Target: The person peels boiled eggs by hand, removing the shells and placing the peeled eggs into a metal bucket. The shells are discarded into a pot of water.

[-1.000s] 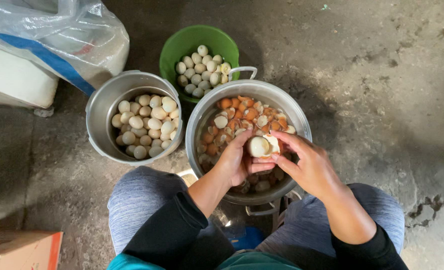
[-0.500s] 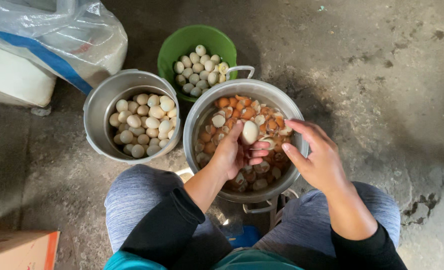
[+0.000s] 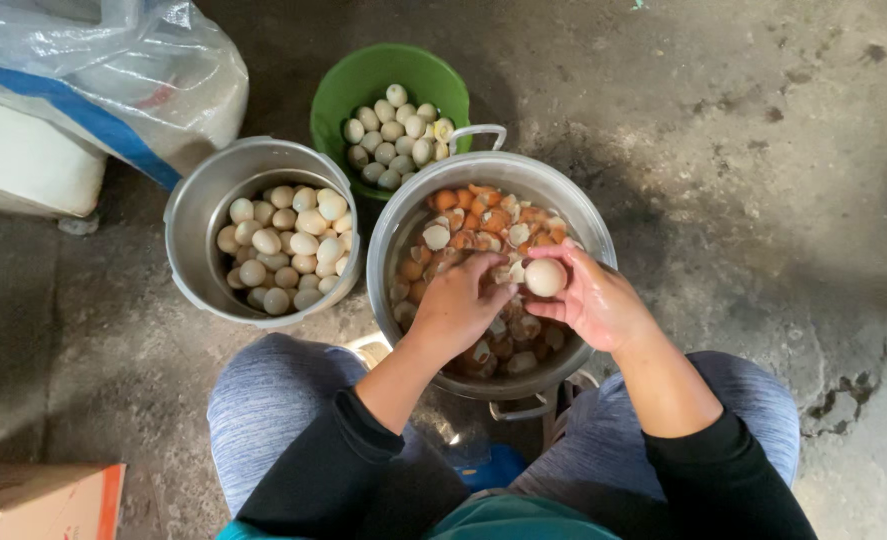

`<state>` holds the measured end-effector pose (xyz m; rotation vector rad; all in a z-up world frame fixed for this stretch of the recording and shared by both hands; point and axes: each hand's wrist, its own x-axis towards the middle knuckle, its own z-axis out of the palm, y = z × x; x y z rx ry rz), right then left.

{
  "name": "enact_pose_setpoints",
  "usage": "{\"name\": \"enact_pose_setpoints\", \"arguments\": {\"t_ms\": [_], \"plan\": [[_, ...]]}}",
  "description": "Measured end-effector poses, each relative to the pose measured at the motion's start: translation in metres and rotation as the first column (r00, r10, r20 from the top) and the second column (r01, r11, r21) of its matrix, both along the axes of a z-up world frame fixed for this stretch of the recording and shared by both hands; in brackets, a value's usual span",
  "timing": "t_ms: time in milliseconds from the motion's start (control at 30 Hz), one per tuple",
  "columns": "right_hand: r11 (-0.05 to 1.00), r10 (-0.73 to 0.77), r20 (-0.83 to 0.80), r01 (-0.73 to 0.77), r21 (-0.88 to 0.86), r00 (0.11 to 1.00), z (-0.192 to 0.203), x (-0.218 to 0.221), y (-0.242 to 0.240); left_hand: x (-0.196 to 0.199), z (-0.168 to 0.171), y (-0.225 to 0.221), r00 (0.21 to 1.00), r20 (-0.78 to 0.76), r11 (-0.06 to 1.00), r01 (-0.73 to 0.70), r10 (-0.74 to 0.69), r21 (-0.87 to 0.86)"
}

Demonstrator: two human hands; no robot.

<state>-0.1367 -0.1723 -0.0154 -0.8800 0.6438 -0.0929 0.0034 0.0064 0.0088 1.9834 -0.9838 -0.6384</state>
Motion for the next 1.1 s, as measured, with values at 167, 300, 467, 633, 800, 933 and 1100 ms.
{"name": "enact_pose_setpoints", "arguments": {"t_ms": [167,300,467,633,800,933,1100], "plan": [[0.997,-0.034,-0.172,0.021,-0.078,0.985,-0.046,0.02,0.001,0.037,0.008,0.019,0.974,-0.202,0.973,-0.144,0.107,-0.179],[0.908,0.256,-0.261,-0.324,-0.265,0.931,-0.112,0.08,0.008,0.062,-0.009,0.034,0.554,-0.823,0.823,-0.405,-0.126,-0.398],[0.312,0.415,-0.556,-0.687,-0.656,0.72,-0.196,0.154,0.046,0.043,-0.034,0.022,0.392,-0.914,0.862,-0.425,-0.1,-0.276],[0.131,0.475,-0.616,-0.743,-0.656,0.628,-0.219,0.144,0.055,0.033,-0.033,0.006,0.315,-0.914,0.841,-0.395,-0.255,-0.371],[0.515,0.484,-0.4,-0.623,-0.589,0.778,-0.201,0.137,0.038,0.061,-0.008,0.024,0.4,-0.896,0.783,-0.487,-0.195,-0.388],[0.887,0.362,-0.119,-0.381,-0.261,0.924,-0.18,0.128,0.009,0.084,0.026,0.063,0.405,-0.864,0.694,-0.529,-0.298,-0.488],[0.622,0.33,-0.622,-0.66,-0.422,0.71,-0.18,0.126,0.019,0.095,0.06,0.107,0.464,-0.867,0.611,-0.637,-0.182,-0.469]]}}
